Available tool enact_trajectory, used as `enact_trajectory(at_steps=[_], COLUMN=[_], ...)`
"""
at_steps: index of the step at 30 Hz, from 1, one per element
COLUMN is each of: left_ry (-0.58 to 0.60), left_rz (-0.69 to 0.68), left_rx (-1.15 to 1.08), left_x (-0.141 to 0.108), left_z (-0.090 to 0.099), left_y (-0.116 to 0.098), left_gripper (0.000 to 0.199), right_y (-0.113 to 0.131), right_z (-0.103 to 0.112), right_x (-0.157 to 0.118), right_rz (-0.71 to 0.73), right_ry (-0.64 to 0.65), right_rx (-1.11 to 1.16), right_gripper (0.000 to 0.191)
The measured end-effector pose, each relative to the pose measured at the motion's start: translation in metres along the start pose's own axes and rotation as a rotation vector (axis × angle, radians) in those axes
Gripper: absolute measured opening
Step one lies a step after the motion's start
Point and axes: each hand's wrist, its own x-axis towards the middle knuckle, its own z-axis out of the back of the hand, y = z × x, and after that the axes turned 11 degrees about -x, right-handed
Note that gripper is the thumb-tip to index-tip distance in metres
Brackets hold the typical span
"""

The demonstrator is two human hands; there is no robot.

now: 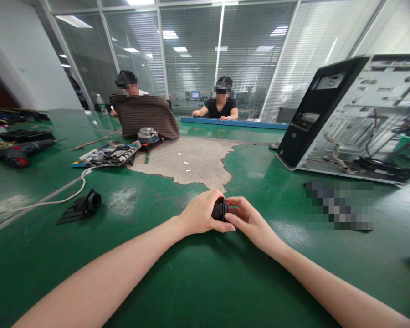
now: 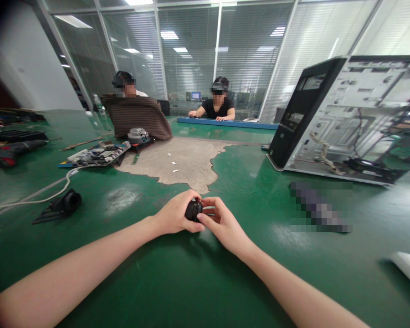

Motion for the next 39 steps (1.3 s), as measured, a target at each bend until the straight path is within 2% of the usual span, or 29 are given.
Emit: enact_trajectory(at_steps=[6,11,19,24,29,36,39], left_ry=[0.005,0.004,0.004,-0.004,-0.003,0.0,0.001], left_rz=[-0.011,-0.011,-0.009,-0.027,-0.034,-0.019,-0.022], left_rx=[0.006,0.013,0.013,0.017,0.022,0.022,0.024], left_x=[0.0004,0.0003,0.0006,0.0004,0.0001,0.0001,0.0001], left_z=[0.0002,0.0003,0.0003,-0.0006,-0.0002,0.0008,0.0006], left_y=[0.0009,0.0008,0.0008,0.0011,0.0012,0.0005,0.0007], left_gripper=[0.059,0.059,0.058,0.058,0.06,0.059,0.059], right_y=[0.0015,0.0016,0.0002,0.0038,0.0027,-0.0013,0.0016], right_z=[0.0003,0.0,-0.0001,0.001,0.001,0.0008,0.0011], right_x=[-0.0014,-0.0017,0.0009,-0.0012,-0.0012,0.0013,0.0007], right_rz=[0.098,0.062,0.015,0.055,0.063,0.037,0.024], right_ry=[0.035,0.006,0.002,0.05,0.026,0.002,0.031], right_rx=[0.057,0.033,0.002,0.045,0.06,0.019,0.024], right_gripper=[0.021,0.013,0.023,0.021,0.013,0.02,0.02])
